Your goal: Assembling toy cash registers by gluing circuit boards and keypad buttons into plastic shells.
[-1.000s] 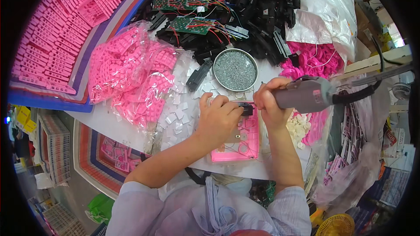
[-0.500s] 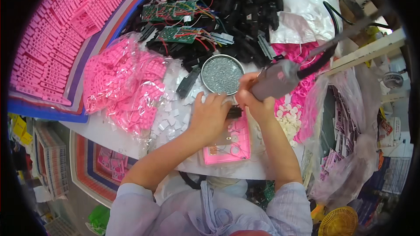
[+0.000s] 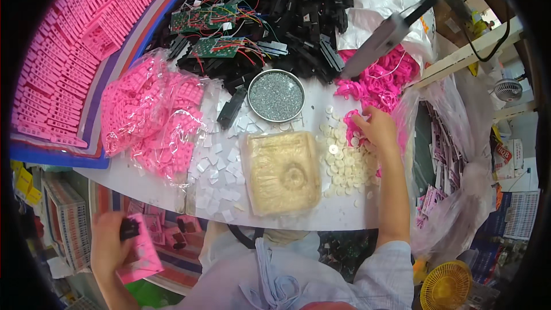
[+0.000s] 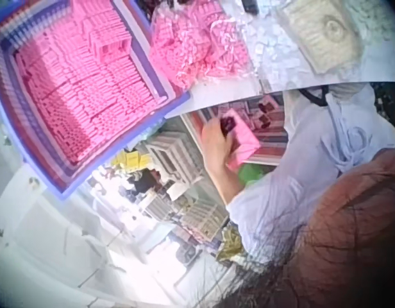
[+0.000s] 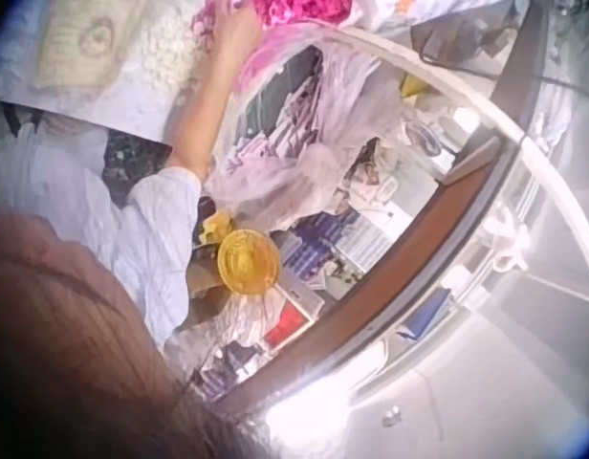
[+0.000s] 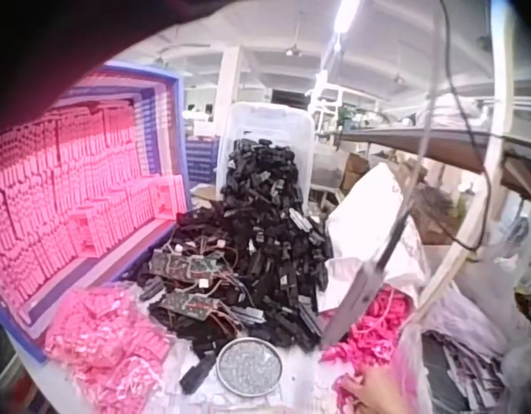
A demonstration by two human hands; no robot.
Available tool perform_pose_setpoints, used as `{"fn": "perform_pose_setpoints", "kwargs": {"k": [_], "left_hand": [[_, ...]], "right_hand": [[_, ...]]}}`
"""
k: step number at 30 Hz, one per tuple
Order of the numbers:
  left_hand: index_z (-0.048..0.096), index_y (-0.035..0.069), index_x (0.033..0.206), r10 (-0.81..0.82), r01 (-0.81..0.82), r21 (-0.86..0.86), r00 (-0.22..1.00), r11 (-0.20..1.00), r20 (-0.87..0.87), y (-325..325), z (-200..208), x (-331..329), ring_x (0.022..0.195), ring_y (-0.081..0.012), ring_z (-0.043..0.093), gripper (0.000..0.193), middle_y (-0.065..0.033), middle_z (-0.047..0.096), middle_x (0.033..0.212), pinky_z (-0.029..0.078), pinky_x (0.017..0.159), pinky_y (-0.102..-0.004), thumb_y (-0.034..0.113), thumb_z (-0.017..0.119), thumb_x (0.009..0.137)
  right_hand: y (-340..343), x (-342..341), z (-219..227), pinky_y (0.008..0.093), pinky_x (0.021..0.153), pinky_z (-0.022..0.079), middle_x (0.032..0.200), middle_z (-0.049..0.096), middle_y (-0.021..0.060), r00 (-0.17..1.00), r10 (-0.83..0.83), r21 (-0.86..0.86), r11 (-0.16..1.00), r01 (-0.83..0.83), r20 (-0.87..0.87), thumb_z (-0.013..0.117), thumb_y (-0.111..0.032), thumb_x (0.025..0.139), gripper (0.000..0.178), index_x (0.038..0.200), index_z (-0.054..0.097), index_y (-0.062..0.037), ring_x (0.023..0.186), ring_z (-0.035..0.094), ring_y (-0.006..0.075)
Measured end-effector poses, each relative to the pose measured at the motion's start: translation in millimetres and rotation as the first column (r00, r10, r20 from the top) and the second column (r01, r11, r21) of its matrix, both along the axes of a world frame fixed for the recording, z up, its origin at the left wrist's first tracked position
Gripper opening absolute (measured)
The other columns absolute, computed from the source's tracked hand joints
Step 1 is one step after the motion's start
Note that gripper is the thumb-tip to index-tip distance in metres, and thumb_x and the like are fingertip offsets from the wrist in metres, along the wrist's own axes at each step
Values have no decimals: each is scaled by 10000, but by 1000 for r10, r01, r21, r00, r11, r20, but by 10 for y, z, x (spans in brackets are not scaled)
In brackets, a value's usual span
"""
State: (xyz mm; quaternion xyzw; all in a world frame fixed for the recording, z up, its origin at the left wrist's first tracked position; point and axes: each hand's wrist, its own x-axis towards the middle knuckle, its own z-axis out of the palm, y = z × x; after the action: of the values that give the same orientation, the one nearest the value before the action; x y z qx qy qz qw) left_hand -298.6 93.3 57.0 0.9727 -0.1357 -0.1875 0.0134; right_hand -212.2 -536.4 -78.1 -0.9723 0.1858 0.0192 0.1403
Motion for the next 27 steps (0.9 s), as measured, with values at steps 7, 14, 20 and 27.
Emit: {"fn": "perform_pose_setpoints", "kwargs": {"k": [7,14,20,27], "left_hand": [[637,44,1170,-108,119,-299,993,947,54,-799,-314,97,1142,-364,592,544,-153,652,1164,461,991,-460,155,835,676],[650,57,1168,-368,526,-702,847,481,383,-2232,-1365,419,1060,-345,620,422,-145,640,1171,500,900,-446,186,768,784],[629,23,1223,-519,654,-536,754,534,403,-2664,-1613,352,1234,-308,508,544,-156,572,1267,380,1065,-506,368,731,815],[626,23,1251,-558,706,-373,706,602,436,-2633,-1650,275,1318,-273,465,605,-117,562,1339,330,1120,-527,462,687,838]], "right_hand": [[36,38,-135,449,717,528,866,712,187,993,8,132,991,-23,114,732,-184,807,260,1028,685,-54,821,697,344],[966,-361,184,387,692,536,894,677,125,797,427,261,786,-560,427,655,34,770,270,1022,700,-51,807,671,304],[1512,-620,20,367,635,540,835,592,58,697,665,-18,727,-686,268,712,-121,737,165,894,666,-103,788,631,258],[1575,-581,-25,393,660,540,845,603,78,772,618,3,780,-625,146,688,-103,759,123,875,652,-86,819,644,290]]}}
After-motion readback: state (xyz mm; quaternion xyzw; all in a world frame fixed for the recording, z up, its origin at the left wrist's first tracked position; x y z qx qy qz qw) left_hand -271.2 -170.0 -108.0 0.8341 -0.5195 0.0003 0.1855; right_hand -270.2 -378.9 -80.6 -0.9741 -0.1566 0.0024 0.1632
